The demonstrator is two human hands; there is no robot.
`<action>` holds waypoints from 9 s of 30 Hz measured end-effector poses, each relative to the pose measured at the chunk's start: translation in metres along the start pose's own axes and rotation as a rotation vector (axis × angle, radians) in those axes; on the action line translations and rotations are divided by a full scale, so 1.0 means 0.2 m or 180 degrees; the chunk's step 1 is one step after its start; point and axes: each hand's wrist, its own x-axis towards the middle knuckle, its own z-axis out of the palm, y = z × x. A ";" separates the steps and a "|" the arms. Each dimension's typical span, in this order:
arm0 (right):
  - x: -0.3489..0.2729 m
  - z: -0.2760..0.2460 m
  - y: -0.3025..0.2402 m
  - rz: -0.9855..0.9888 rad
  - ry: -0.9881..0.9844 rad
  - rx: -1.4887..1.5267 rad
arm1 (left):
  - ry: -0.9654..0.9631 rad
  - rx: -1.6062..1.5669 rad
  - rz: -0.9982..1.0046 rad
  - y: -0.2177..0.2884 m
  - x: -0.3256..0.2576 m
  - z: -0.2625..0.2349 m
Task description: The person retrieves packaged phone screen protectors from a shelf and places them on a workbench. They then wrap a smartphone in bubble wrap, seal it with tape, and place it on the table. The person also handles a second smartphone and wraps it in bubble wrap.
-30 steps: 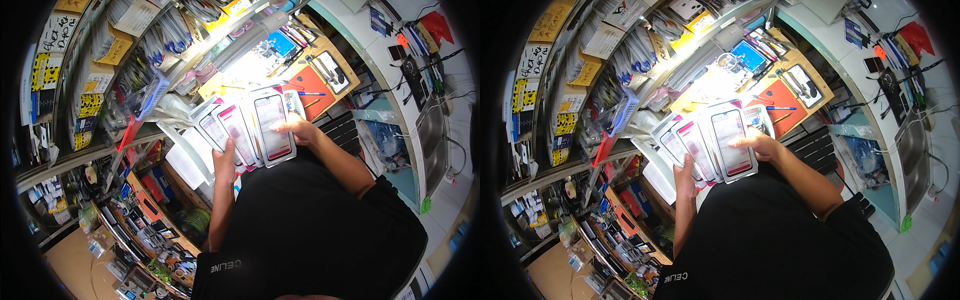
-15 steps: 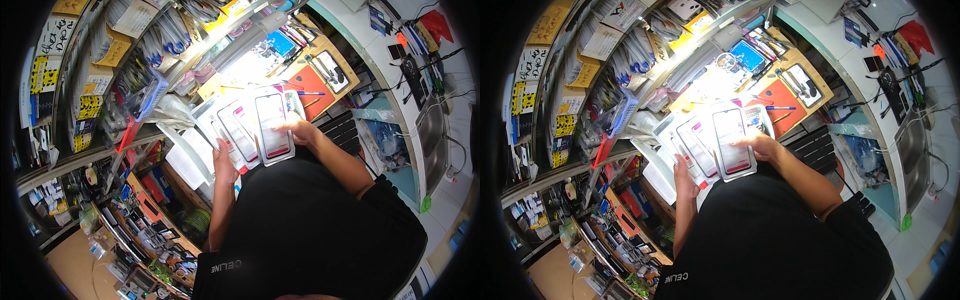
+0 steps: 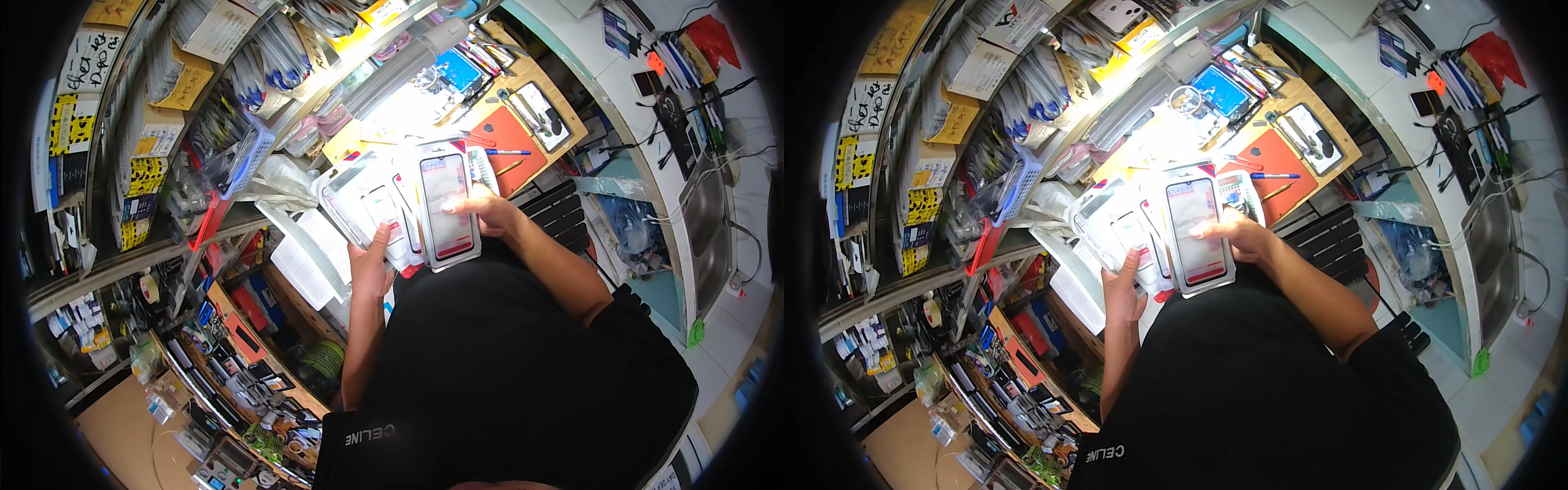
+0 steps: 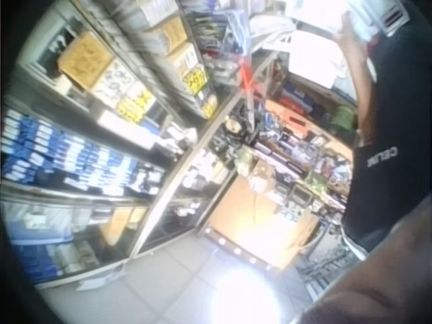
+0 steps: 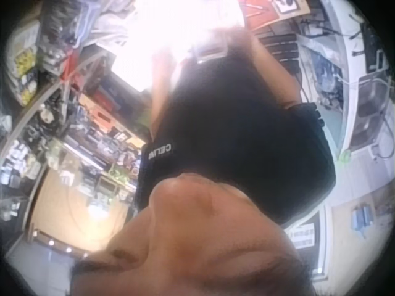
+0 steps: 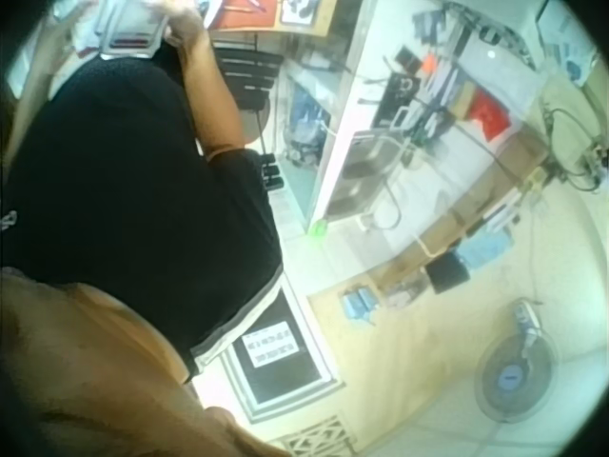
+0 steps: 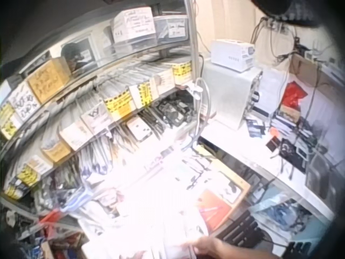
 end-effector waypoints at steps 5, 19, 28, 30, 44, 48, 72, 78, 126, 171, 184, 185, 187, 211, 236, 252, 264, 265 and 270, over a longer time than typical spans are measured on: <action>0.01 -0.03 0.01 -0.0019 -0.0044 -0.0175 | -0.0201 -0.0022 0.0067 -0.03 0.02 -0.03; 0.00 -0.04 0.02 -0.0056 -0.0088 0.0167 | -0.0229 -0.0631 -0.0356 0.00 -0.01 -0.03; -0.02 -0.06 0.01 -0.0360 0.0303 -0.0328 | -0.0634 0.0555 0.0001 -0.16 0.11 0.00; -0.05 -0.13 -0.07 -0.0648 0.1009 -0.1562 | -0.0536 0.0717 0.0397 -0.16 0.16 -0.05; -0.27 -0.03 -0.36 -0.1041 0.2124 -0.4780 | -0.2320 0.5846 0.1775 -0.52 0.87 -0.06; -0.31 0.00 -0.31 -0.1144 0.2200 -0.4776 | -0.2311 0.5736 0.1650 -0.55 0.92 -0.02; 0.39 -0.06 -0.02 -0.1982 0.0683 -0.6079 | 0.0209 0.0109 0.0222 -0.04 -0.13 -0.35; 0.13 0.44 0.06 -0.0145 -0.0279 -0.3815 | 0.0355 0.0294 0.0575 0.10 -0.11 -0.12; -0.05 0.38 -0.05 -0.0463 0.0304 -0.1265 | -0.0569 -0.0678 -0.0346 0.05 -0.24 -0.18; -0.06 0.27 -0.08 -0.0551 0.0502 -0.0993 | -0.0697 -0.1006 -0.0274 0.08 -0.23 -0.14; -0.07 0.31 -0.05 -0.0555 0.0153 -0.1596 | -0.0120 0.0278 0.0134 0.06 -0.21 -0.07; -0.07 0.31 -0.04 -0.0564 0.0102 -0.1739 | -0.0145 0.0260 0.0132 0.07 -0.21 -0.07; -0.07 0.30 -0.06 -0.0596 0.0289 -0.1388 | -0.0241 0.0016 0.0019 0.07 -0.22 -0.08; -0.13 0.18 -0.10 -0.0651 -0.0166 -0.0056 | -0.0347 -0.0039 0.0126 0.09 -0.22 -0.11; -0.08 0.20 -0.09 -0.0406 0.0241 -0.0112 | -0.0448 -0.0280 0.0035 0.11 -0.21 -0.14; -0.07 0.13 -0.11 -0.0421 0.0260 -0.0084 | -0.0191 -0.0349 0.0048 0.14 -0.18 -0.12; -0.04 0.20 -0.07 -0.0179 0.0214 -0.0436 | -0.0230 -0.0152 -0.0197 0.13 -0.15 -0.07; -0.04 0.20 -0.08 -0.0182 0.0207 -0.0475 | -0.0279 -0.0117 -0.0156 0.13 -0.15 -0.08; -0.04 0.19 -0.09 -0.0266 0.0353 -0.0499 | -0.0235 -0.0015 -0.0051 0.13 -0.15 -0.08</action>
